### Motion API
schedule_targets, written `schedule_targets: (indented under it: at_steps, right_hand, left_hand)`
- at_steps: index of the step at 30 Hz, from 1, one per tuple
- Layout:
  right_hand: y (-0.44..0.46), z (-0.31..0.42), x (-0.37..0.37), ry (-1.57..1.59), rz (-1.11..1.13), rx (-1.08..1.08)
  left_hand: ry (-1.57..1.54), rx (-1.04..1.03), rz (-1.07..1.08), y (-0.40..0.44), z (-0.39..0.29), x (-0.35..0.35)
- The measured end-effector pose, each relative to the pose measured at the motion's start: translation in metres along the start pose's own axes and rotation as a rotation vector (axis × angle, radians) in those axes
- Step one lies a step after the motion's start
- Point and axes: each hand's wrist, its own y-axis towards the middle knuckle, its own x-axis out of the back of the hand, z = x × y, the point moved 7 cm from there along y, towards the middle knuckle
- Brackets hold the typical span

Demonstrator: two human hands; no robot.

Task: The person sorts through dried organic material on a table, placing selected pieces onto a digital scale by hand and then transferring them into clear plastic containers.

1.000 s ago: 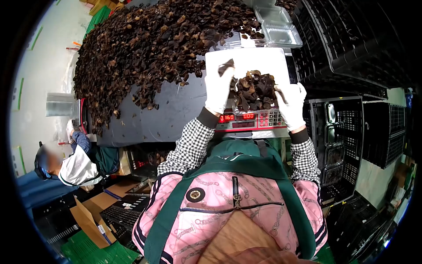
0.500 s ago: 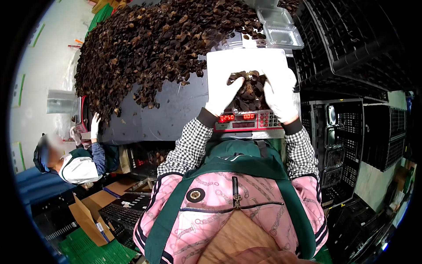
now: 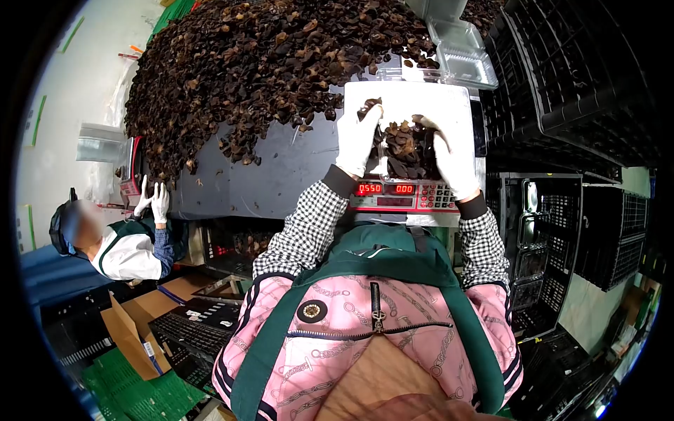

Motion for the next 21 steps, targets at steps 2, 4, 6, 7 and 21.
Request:
schedule_targets:
  at_steps: [2,4,6,7,21]
  right_hand:
    - [-0.005,-0.007,0.013,-0.003,-0.086,-0.105]
    - [-0.009,-0.006,0.029,0.099,-0.225,-0.207]
    - [-0.015,-0.009,0.039,0.32,-0.395,-0.247]
    - [-0.018,-0.012,0.042,0.43,-0.464,-0.323]
    - [-0.062,0.016,-0.009,1.511,-0.41,-0.722]
  left_hand:
    - [-0.083,0.059,-0.029,0.006,0.001,0.005]
    - [-0.226,0.181,-0.022,0.009,0.002,0.003]
    - [-0.328,0.21,0.0,0.009,-0.015,-0.006]
    - [-0.345,0.195,-0.013,0.009,-0.021,-0.007]
    - [0.856,-0.706,0.729,-0.085,-0.084,-0.124]
